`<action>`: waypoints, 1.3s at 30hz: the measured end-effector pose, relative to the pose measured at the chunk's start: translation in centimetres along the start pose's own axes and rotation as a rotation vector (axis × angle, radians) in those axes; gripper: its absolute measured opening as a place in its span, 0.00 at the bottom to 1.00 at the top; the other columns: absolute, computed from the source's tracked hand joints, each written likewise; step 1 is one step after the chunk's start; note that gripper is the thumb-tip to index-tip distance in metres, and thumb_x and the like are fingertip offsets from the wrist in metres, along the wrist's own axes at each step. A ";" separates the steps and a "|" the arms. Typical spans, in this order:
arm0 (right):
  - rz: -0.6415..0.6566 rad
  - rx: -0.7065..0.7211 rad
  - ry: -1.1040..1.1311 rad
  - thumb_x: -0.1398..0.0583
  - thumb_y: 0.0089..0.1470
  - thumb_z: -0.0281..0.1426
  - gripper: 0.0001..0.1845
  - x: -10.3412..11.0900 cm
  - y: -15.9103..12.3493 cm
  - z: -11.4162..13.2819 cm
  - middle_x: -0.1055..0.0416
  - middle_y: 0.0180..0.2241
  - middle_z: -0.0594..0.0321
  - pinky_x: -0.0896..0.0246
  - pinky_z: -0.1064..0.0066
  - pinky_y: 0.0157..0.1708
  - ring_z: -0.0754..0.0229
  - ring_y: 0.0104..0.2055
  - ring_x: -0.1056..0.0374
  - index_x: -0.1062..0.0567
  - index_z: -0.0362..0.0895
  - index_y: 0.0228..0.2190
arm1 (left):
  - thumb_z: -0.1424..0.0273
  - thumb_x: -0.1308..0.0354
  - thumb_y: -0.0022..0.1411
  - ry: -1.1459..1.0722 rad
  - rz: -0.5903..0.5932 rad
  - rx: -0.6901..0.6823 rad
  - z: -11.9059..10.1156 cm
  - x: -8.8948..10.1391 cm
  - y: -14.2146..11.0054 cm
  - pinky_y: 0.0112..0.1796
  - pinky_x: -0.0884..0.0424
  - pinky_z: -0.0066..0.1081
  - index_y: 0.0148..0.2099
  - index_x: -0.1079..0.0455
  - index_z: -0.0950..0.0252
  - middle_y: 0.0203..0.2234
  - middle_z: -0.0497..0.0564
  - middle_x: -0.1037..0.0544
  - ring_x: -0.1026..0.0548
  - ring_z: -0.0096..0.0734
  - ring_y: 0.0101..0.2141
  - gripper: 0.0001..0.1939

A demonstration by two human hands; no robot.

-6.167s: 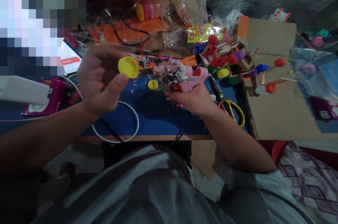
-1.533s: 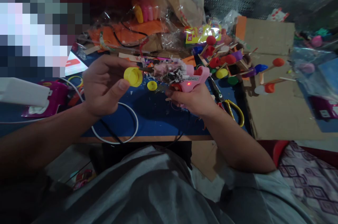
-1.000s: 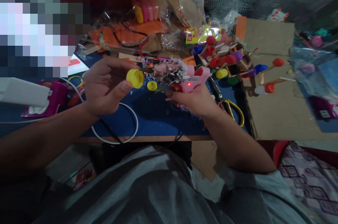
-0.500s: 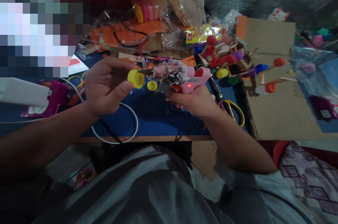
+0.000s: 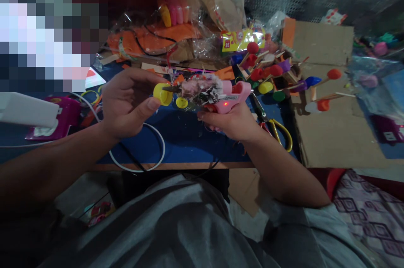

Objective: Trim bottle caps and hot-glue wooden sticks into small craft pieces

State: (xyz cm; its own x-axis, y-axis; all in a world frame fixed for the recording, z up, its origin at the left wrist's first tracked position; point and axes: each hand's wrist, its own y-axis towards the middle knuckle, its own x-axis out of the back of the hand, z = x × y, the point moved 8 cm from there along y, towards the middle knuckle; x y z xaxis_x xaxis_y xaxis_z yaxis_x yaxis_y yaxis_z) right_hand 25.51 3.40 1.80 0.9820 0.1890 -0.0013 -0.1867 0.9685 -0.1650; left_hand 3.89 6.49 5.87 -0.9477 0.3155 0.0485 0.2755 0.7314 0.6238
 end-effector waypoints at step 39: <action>-0.396 0.103 -0.131 0.14 0.34 0.35 0.39 12.0 -5.0 -1.9 0.19 0.45 0.65 0.19 0.61 0.46 0.55 0.44 0.20 0.23 0.54 0.47 | 0.51 0.23 0.64 -0.188 -0.274 0.087 7.6 3.5 0.3 0.43 0.15 0.42 0.56 0.21 0.47 0.45 0.50 0.15 0.15 0.37 0.41 0.21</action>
State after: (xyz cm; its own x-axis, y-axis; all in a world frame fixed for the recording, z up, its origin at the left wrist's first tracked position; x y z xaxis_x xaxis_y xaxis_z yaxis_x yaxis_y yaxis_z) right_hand 38.26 0.48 0.77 0.9674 -0.1882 0.1692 0.1957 0.9803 -0.0284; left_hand 1.87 12.43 0.34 -0.9443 0.2003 -0.2613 0.0352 0.8506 0.5247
